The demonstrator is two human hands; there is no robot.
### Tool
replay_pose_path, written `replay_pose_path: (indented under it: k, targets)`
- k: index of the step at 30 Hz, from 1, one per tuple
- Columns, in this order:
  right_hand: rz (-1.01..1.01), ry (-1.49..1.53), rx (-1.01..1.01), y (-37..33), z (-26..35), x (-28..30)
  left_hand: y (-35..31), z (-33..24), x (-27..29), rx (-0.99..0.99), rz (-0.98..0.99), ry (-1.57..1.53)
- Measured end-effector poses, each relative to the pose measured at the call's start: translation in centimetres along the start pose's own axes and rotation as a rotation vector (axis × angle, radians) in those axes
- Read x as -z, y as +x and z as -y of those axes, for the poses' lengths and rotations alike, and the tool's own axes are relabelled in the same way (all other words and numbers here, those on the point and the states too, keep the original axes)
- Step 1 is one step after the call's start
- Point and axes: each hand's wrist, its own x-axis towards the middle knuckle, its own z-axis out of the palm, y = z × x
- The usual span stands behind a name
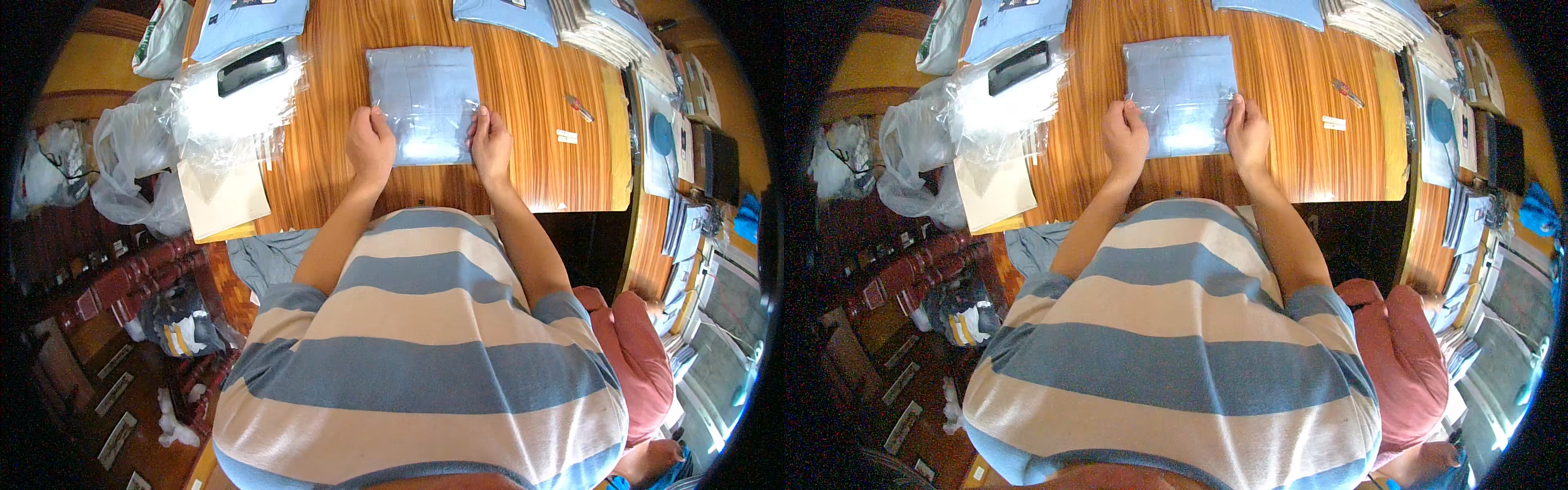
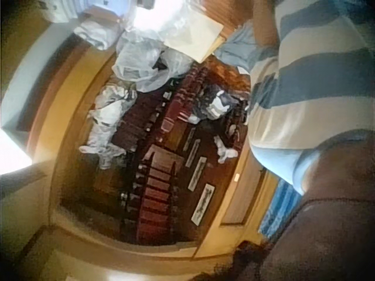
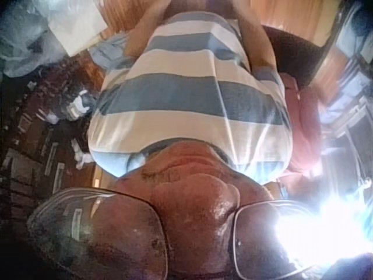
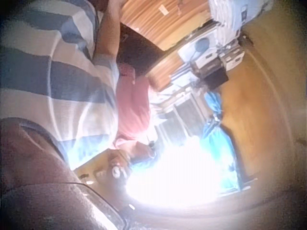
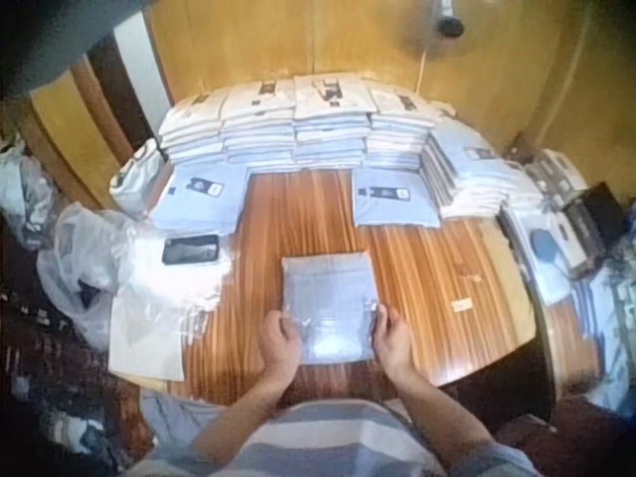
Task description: The person places folded shirts into clear plastic bags, smooths the bags, and stacks the packaged shirts onto piles on a wooden table.
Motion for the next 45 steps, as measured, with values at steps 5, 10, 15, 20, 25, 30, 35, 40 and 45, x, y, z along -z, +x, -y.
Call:
replay_pose_path:
  k: [5,10,15,20,25,30,35,40,45]
  targets:
    - [-0.072,-0.021,0.002,-0.2,-0.7,0.0,-0.3,0.3,-0.5,-0.169,-0.1,0.037]
    - [-0.037,-0.12,-0.064,0.8,0.6,0.4,0.9,-0.6,-0.2,-0.126,-0.015,0.302]
    - [-0.02,-0.003,-0.144,2.1,-0.1,0.6,3.9,-1.9,1.5,-0.322,-0.115,0.31]
    - [0.172,0.144,-0.364,3.5,0.9,1.7,2.5,-0.5,-0.3,-0.714,0.456,0.459]
    - [-0.283,-0.679,0.56,2.0,4.7,2.3,2.0,0.2,-0.4,-0.695,0.488,0.45]
    - [0.309,-0.818,0.76,0.0,2.3,-0.4,2.4,-0.4,-0.8,-0.751,0.439,0.488]
    - [0.311,-0.797,0.518,-2.2,1.9,-0.2,3.8,0.4,-0.2,-0.822,0.554,0.357]
    - [0.353,-0.697,0.55,-8.7,4.1,1.0,11.8,0.4,4.3,-1.142,0.789,0.5]
    - [0.155,-0.694,0.733,-6.6,2.0,1.2,5.3,-3.4,1.7,-0.758,0.656,0.72]
